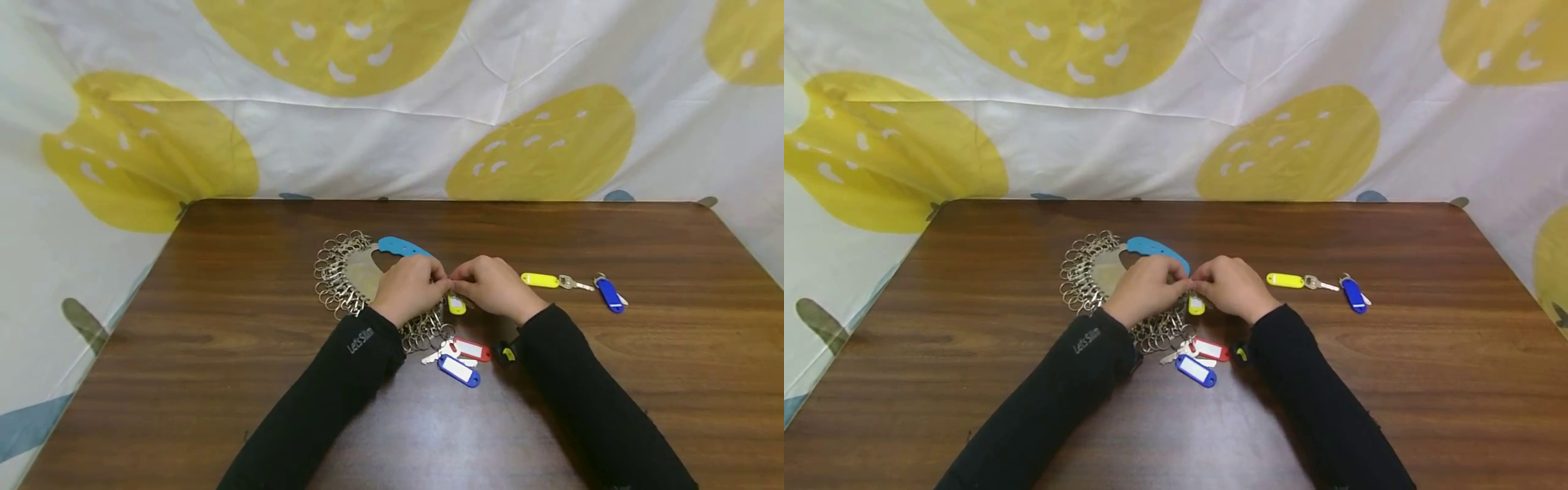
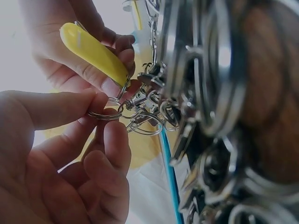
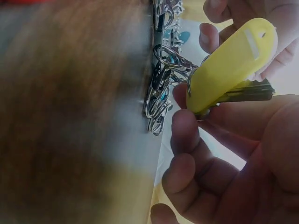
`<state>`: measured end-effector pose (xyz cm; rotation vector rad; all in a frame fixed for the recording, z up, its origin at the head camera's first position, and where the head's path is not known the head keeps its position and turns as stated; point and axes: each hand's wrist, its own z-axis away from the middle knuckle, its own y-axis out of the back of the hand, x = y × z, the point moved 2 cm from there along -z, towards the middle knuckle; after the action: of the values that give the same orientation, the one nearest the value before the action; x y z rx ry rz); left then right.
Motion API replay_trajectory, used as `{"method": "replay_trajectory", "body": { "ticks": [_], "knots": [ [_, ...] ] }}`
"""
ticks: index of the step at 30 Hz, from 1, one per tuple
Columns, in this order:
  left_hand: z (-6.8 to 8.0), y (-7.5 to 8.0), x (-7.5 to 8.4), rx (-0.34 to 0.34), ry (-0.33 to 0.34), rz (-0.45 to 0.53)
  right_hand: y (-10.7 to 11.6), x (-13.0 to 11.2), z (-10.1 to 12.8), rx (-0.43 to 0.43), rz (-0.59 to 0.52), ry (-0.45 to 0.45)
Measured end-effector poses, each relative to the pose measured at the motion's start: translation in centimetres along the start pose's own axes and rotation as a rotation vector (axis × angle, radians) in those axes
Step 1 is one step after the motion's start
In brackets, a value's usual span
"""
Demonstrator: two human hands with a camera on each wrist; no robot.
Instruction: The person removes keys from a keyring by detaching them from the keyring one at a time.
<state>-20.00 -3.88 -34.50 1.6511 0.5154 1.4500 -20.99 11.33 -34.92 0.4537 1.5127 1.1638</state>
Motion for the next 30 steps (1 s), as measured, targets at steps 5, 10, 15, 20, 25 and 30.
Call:
{"method": "replay_trajectory", "body": {
  "ticks": [5, 10, 15, 20, 25, 30],
  "knots": [
    [0.0, 0.2, 0.0, 0.007, -0.007, 0.044, -0.2, -0.1, 0.1, -0.048, -0.006, -0.002],
    [0.1, 0.3, -0.1, 0.017, 0.011, 0.048, 0.3, 0.1, 0.1, -0.072, 0.000, -0.003],
    [0.1, 0.1, -0.1, -0.003, -0.002, 0.044, 2.9, 1.5, 1.0, -0.043, 0.030, -0.050],
    [-0.1, -0.2, 0.3, -0.045, -0.027, 0.057, 6.1, 4.4, 3.0, -0.010, 0.095, -0.195],
    [-0.3, -0.4, 0.4, -0.096, -0.050, 0.036, 7.7, 7.5, 4.3, -0.039, 0.141, -0.346],
    [-0.2, -0.3, 0.3, -0.108, -0.074, -0.007, 7.7, 8.8, 4.3, -0.004, 0.177, -0.445]
  ]
}}
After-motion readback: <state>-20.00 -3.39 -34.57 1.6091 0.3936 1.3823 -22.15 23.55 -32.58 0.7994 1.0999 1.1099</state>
